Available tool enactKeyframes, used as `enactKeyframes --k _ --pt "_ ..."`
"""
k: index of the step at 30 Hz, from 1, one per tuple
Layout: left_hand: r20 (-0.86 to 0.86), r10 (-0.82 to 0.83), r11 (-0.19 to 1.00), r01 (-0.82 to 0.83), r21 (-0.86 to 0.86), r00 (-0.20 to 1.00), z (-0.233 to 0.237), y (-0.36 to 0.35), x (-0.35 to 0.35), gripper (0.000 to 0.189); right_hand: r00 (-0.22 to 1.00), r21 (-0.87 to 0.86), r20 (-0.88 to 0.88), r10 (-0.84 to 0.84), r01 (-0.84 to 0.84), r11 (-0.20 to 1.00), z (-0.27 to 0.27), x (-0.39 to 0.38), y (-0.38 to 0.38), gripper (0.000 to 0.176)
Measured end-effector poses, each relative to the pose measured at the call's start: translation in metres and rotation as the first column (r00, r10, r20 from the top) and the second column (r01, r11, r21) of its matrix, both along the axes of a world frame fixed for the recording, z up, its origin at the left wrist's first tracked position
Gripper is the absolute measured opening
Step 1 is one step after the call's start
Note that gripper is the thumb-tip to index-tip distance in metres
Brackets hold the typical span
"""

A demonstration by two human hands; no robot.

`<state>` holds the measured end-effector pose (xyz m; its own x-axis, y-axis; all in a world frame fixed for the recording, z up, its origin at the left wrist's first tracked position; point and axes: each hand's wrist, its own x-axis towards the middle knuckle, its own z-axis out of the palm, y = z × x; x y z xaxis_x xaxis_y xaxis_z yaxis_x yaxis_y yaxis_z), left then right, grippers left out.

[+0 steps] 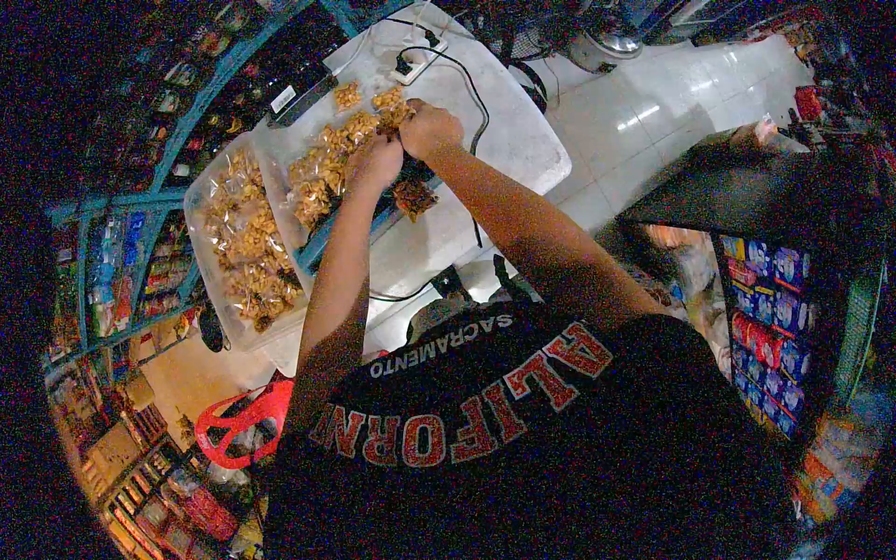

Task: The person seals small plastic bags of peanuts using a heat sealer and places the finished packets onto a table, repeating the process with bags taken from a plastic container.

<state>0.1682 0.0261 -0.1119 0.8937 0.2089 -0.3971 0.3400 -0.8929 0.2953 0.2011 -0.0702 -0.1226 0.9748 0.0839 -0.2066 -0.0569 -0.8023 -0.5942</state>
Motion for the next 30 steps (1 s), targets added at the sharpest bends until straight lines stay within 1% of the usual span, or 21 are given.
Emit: enactKeyframes --k 3,8,9,10,11,12,13,15,18,21,24,28,30 --pt "-0.037 -0.034 0.999 0.035 0.017 0.999 0.002 0.0 0.002 0.044 0.999 0.005 -0.035 0.01 -0.01 1.0 0.003 0.0 -0.001 0.037" --pt "-0.018 -0.03 1.0 0.03 -0.005 0.999 0.006 -0.001 -0.002 0.045 1.0 -0.007 -0.016 0.013 -0.013 1.0 0.003 -0.002 -0.002 0.037" --pt "-0.001 -0.039 0.999 0.039 -0.01 0.999 0.004 0.0 -0.002 0.044 1.0 -0.002 -0.017 0.007 -0.007 1.0 0.003 -0.002 -0.002 0.037" --pt "0.001 -0.042 0.999 0.042 -0.008 0.999 -0.014 0.004 0.001 0.044 1.0 0.0 -0.015 0.005 -0.005 1.0 0.002 -0.001 -0.002 0.037" --pt "0.021 -0.097 0.995 0.096 0.037 0.995 -0.032 0.008 0.006 0.044 1.0 0.001 0.001 0.007 -0.007 1.0 0.0 -0.002 -0.002 0.037" --pt "0.036 -0.151 0.986 0.148 0.081 0.988 -0.027 0.007 0.006 0.043 1.0 0.002 0.015 0.009 -0.009 1.0 0.0 -0.002 -0.002 0.036" --pt "0.035 -0.152 0.986 0.148 0.081 0.988 -0.023 0.006 0.005 0.043 1.0 0.002 0.014 0.009 -0.009 1.0 -0.001 -0.002 -0.002 0.036" --pt "-0.003 -0.001 1.0 0.001 0.019 1.0 -0.01 0.001 0.0 0.043 0.999 0.017 0.05 -0.012 0.011 1.0 -0.001 -0.003 -0.001 0.036" --pt "-0.012 -0.021 1.0 0.022 0.011 1.0 0.001 -0.001 -0.003 0.043 1.0 0.02 0.014 0.0 0.0 1.0 0.001 -0.004 -0.003 0.036" --pt "0.037 -0.033 0.999 0.032 0.028 0.999 0.0 0.0 -0.003 0.043 0.999 0.006 0.046 0.005 -0.005 1.0 0.0 -0.005 -0.002 0.035" --pt "0.019 -0.01 1.0 0.01 0.005 1.0 0.002 -0.001 -0.003 0.043 0.999 0.023 0.037 -0.02 0.02 1.0 -0.001 -0.004 -0.002 0.034" --pt "0.014 -0.022 1.0 0.022 0.013 1.0 0.004 -0.001 -0.004 0.043 0.998 0.031 0.057 -0.023 0.021 0.999 0.001 -0.004 -0.002 0.033" --pt "-0.015 0.0 1.0 0.0 0.015 1.0 0.003 -0.001 -0.002 0.044 0.999 0.004 -0.038 0.008 -0.008 1.0 0.003 -0.002 -0.003 0.037"
